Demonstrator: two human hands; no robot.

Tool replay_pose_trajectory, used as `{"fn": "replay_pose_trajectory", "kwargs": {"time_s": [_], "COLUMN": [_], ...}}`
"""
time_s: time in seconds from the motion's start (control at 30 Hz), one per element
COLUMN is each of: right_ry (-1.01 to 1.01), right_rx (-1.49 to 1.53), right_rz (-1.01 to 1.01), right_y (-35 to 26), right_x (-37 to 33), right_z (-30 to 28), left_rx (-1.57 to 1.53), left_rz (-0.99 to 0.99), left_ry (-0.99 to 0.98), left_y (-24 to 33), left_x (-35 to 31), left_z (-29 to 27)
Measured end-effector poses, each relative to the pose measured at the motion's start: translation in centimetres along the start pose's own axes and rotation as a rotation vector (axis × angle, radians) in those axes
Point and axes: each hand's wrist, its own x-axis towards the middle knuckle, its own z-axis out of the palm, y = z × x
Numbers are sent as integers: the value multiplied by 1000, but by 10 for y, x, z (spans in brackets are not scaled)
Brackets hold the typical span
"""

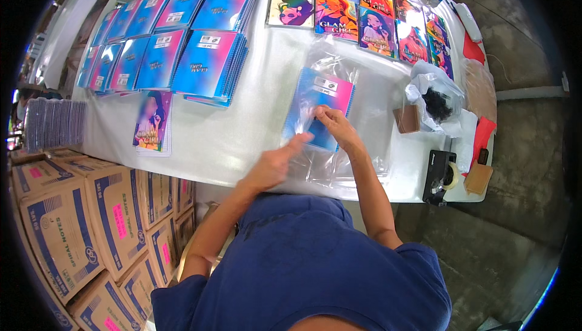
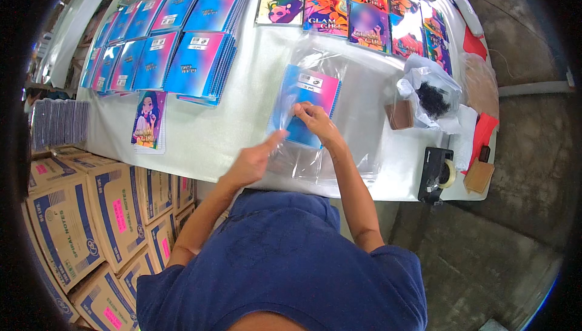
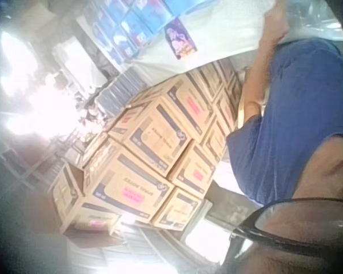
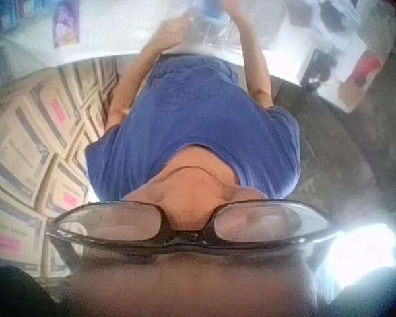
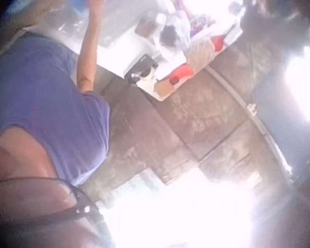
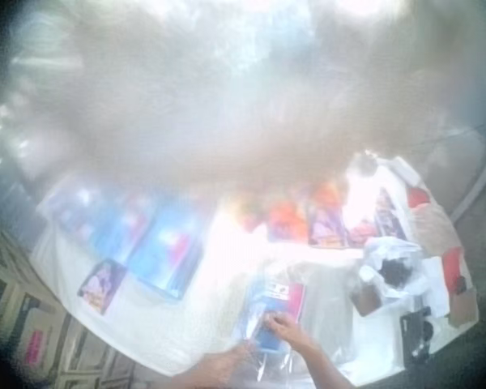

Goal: The person gathers multiple blue spiral notebooks from a table, stacks them, and places the stack into a large clear plastic bag before sealing it with tape.

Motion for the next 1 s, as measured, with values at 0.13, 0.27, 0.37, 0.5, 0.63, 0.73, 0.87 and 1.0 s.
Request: {"fn": "replay_pose_trajectory", "kwargs": {"time_s": [0.13, 0.27, 0.37, 0.5, 0.63, 0.73, 0.87, 1.0], "right_ry": [29, 206, 237, 260, 245, 260, 214, 225], "right_rx": [182, 285, 248, 178, 245, 345, 305, 254], "right_rz": [98, 56, 98, 141, 176, 124, 175, 180], "right_y": [4, 13, 20, 15, 8, 9, 9, 7], "right_x": [-4, 1, 7, 8, 2, 0, 1, -2], "right_z": [-6, 9, 16, 16, 11, 14, 13, 13], "left_rx": [281, -94, 173, 185, 217, 482, 856, 1075], "left_rz": [105, -18, -149, -621, -671, 72, 510, 679], "left_ry": [-289, 69, 517, 161, 408, 426, -388, -785], "left_y": [-9, -17, -14, -47, -58, -47, -9, -31], "left_x": [7, 40, 98, 123, 116, 122, 169, 220], "left_z": [28, 15, 29, 14, -45, -50, -32, -22]}}
